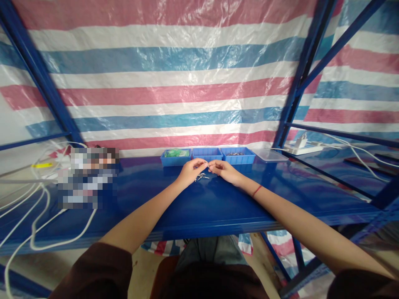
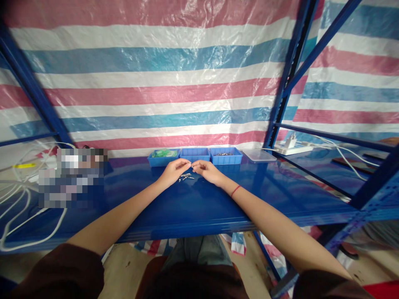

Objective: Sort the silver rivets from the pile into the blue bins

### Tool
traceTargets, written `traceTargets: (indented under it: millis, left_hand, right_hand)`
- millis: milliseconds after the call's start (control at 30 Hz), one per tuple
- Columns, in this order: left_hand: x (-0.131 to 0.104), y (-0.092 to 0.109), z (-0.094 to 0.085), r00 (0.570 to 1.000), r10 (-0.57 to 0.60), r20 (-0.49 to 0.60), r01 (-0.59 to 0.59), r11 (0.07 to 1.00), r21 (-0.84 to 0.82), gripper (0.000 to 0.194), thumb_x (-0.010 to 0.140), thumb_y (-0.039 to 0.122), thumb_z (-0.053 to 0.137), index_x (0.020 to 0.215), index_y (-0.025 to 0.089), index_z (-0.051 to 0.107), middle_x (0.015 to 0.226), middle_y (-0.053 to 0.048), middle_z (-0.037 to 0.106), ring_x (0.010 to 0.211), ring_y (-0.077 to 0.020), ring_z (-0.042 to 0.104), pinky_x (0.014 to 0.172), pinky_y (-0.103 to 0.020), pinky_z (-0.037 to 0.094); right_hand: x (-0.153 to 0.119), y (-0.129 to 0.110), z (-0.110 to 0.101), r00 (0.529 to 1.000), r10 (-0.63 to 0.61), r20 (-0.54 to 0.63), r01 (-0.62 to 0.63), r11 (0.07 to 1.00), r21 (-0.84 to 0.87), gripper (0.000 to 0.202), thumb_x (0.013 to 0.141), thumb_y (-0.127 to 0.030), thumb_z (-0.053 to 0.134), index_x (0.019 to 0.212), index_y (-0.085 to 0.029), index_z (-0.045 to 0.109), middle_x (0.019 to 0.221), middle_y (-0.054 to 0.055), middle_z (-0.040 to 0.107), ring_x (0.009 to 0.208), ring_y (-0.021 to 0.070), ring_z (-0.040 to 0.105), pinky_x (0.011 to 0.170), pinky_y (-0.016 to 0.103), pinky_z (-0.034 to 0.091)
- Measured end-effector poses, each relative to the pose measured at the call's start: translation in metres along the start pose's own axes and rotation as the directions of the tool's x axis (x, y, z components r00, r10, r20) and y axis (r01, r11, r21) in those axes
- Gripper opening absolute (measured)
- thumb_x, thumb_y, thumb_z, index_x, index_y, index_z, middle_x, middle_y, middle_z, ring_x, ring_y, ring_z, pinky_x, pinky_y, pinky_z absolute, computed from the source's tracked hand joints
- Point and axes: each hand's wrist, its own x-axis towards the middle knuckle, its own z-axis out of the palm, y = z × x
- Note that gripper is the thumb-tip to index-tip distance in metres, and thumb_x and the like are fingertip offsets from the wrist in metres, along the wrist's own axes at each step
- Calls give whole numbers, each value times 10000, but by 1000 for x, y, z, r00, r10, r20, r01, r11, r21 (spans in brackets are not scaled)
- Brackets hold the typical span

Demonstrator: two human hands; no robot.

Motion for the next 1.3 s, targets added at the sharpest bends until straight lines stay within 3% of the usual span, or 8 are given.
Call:
traceTargets:
  millis: [167, 467, 633, 833, 1033, 1200, 1300]
  left_hand:
    - [0, 0, 0, 1000, -2, 11, 3, 1000, -10, 252, 785, 365, 583, 889, 145, 646, 890, -58, 690, 842, -171, 637, 796, -279, 484]
    - [-1, 2, 1, 1000, -1, 6, 1, 1000, 0, 232, 792, 347, 573, 888, 150, 651, 896, -54, 685, 828, -161, 628, 783, -269, 476]
    - [-1, 1, 1, 1000, 15, -17, -14, 999, 32, 218, 794, 332, 574, 900, 157, 649, 914, -50, 682, 827, -154, 618, 755, -252, 471]
    - [-1, 3, 0, 999, -8, -35, 11, 998, 61, 227, 794, 327, 576, 941, 169, 645, 919, -43, 672, 774, -137, 608, 699, -237, 465]
    - [-1, 3, 2, 999, -26, -22, 27, 999, 37, 203, 785, 296, 579, 926, 165, 642, 908, -45, 675, 795, -145, 614, 723, -248, 474]
    - [-1, 0, 2, 1000, -17, 8, 16, 997, 70, 206, 807, 304, 543, 928, 163, 633, 902, -45, 673, 829, -159, 616, 760, -267, 478]
    - [-2, 1, 0, 999, -41, 31, 34, 981, 190, 270, 839, 319, 495, 1035, 167, 602, 937, -58, 658, 834, -164, 614, 793, -294, 477]
  right_hand:
    - [1, 4, 0, 1000, -10, 3, 10, 1000, 6, 345, 715, -475, 614, 794, -140, 593, 751, 22, 596, 680, 129, 516, 665, 276, 384]
    - [2, 2, 0, 999, -29, -17, 29, 1000, 2, 335, 695, -468, 637, 787, -156, 557, 719, 1, 561, 671, 127, 508, 668, 282, 387]
    - [5, 6, -2, 992, -96, -83, 94, 995, -31, 322, 714, -469, 625, 783, -166, 541, 681, -11, 534, 642, 124, 493, 661, 287, 391]
    - [7, 1, -5, 937, -197, -288, 192, 980, -46, 286, 702, -436, 655, 809, -187, 565, 693, -17, 523, 652, 121, 488, 657, 277, 399]
    - [2, -12, -2, 925, -239, -296, 247, 969, -9, 305, 687, -417, 678, 876, -191, 601, 722, -5, 560, 669, 122, 505, 659, 276, 412]
    - [-1, -17, 2, 939, -239, -249, 204, 966, -159, 294, 729, -442, 629, 859, -179, 632, 701, 14, 591, 644, 134, 517, 619, 277, 412]
    - [0, -19, -6, 907, -313, -280, 209, 915, -346, 258, 786, -427, 563, 842, -182, 624, 765, 44, 627, 683, 157, 549, 636, 287, 427]
